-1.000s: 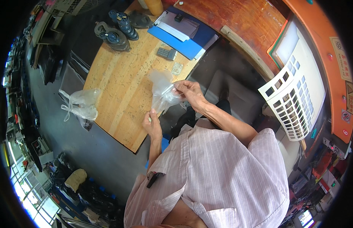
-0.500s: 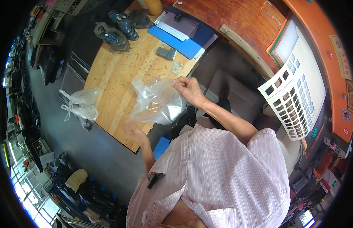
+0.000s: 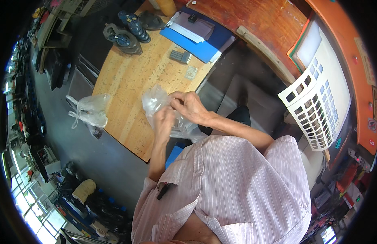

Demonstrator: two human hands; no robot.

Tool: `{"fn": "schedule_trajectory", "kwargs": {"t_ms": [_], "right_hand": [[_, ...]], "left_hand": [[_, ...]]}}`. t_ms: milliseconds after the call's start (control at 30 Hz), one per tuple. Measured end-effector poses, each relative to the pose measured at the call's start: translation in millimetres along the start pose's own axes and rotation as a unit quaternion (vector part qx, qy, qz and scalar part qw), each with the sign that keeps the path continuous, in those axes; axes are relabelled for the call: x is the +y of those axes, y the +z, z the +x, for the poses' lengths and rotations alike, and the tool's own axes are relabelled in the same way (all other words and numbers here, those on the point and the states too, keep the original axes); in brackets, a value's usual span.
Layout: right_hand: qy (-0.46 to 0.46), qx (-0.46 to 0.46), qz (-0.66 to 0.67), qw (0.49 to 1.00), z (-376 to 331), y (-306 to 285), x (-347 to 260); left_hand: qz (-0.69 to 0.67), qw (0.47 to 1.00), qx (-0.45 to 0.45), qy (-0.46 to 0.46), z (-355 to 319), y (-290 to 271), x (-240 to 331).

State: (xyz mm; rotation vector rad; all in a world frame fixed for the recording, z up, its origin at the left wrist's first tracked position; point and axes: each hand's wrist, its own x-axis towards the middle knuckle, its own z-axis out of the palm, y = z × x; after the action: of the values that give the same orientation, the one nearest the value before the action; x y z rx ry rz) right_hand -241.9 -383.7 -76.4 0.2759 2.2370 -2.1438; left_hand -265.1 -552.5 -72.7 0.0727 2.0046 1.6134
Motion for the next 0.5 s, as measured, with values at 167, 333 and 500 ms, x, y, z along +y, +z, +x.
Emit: {"fn": "schedule_trajectory", "kwargs": {"t_ms": [167,333,500], "right_hand": [[-0.066,-0.009,-0.053,0.996,-11.3,16.6,12.4],[0.085,-0.094,0.057,0.990,-29.3,26.7,0.2],[0.088,-0.008,0.074,0.993,-5.1,10.6,-6.0]], "left_hand": [[-0.368,0.905,0.073,-0.203,43.6,31.1,-65.9],[-0.392,0.900,0.104,-0.159,94.8,9.5,-87.2],[-0.294,0.940,0.096,-0.146,125.2,-9.0,-105.2]]}}
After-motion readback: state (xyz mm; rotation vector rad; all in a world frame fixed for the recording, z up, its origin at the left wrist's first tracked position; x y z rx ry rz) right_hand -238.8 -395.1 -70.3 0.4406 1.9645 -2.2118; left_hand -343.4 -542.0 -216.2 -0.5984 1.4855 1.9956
